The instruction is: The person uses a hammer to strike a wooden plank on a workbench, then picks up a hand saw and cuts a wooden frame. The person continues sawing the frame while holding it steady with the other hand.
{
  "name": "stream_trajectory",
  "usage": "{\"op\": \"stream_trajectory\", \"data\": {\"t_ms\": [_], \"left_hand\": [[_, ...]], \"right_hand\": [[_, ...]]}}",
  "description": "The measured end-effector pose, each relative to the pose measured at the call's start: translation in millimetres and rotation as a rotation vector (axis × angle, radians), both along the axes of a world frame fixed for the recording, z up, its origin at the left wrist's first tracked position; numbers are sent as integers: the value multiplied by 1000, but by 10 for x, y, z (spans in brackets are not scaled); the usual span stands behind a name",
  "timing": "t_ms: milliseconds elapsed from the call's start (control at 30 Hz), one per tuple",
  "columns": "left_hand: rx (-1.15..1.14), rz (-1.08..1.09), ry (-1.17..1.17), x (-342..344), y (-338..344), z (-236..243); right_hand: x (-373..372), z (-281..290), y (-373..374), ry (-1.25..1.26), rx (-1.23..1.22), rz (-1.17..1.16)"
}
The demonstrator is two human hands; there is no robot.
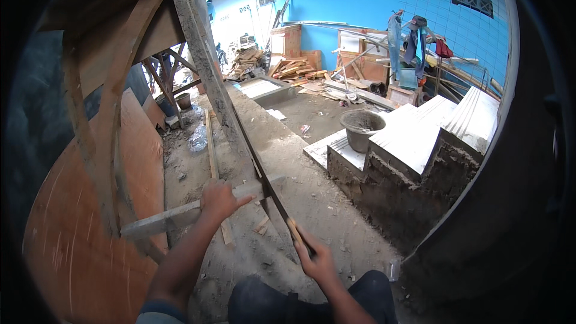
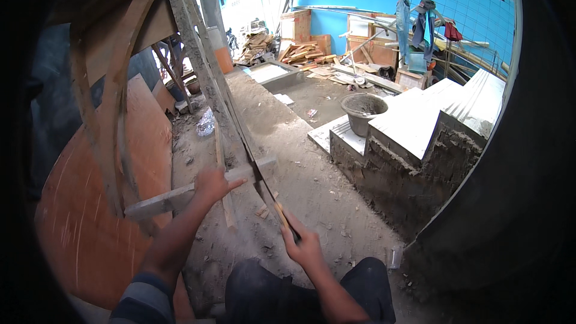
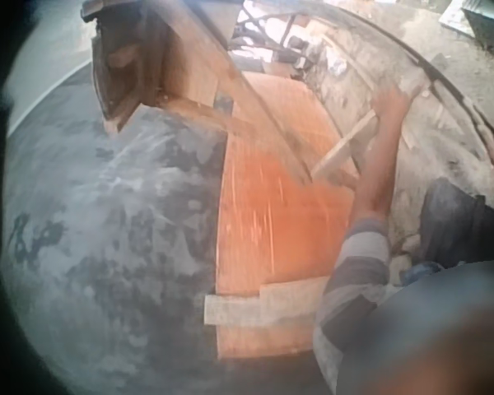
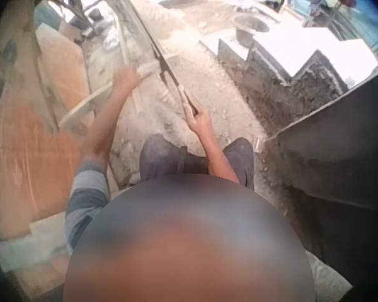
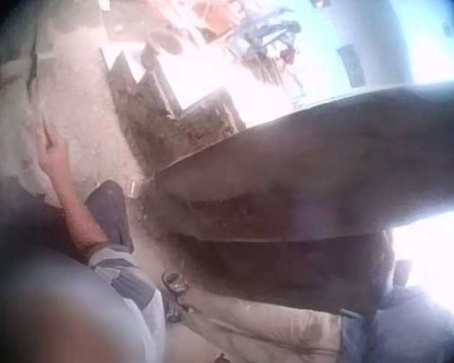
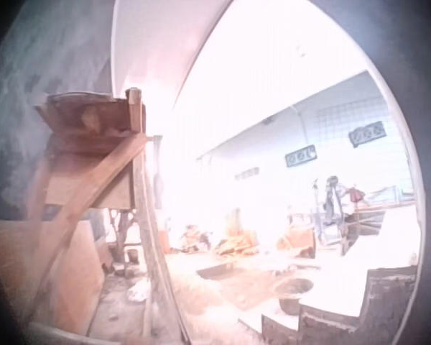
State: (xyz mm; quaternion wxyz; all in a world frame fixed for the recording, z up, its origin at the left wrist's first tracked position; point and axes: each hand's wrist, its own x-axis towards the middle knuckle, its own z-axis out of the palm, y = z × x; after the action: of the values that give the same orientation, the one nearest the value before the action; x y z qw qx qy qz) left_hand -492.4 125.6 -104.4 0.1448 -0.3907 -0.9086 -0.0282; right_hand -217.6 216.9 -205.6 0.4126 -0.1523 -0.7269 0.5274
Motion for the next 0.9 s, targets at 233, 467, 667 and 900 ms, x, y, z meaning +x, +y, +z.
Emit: {"op": "stream_trajectory", "data": {"t_ms": [233,467,667,900], "left_hand": [[-21,33,-16,34,8,23],[-9,-5,38,-65,16,-46],[-53,33,-62,46,5,49],[-81,27,-2,6,33,37]], "right_hand": [[922,-375,-379,-209,-40,-20],[569,160,-255,48,115,-54],[-203,-295,6,-22,4,19],[1436,69,-586,-169,-82,17]]}}
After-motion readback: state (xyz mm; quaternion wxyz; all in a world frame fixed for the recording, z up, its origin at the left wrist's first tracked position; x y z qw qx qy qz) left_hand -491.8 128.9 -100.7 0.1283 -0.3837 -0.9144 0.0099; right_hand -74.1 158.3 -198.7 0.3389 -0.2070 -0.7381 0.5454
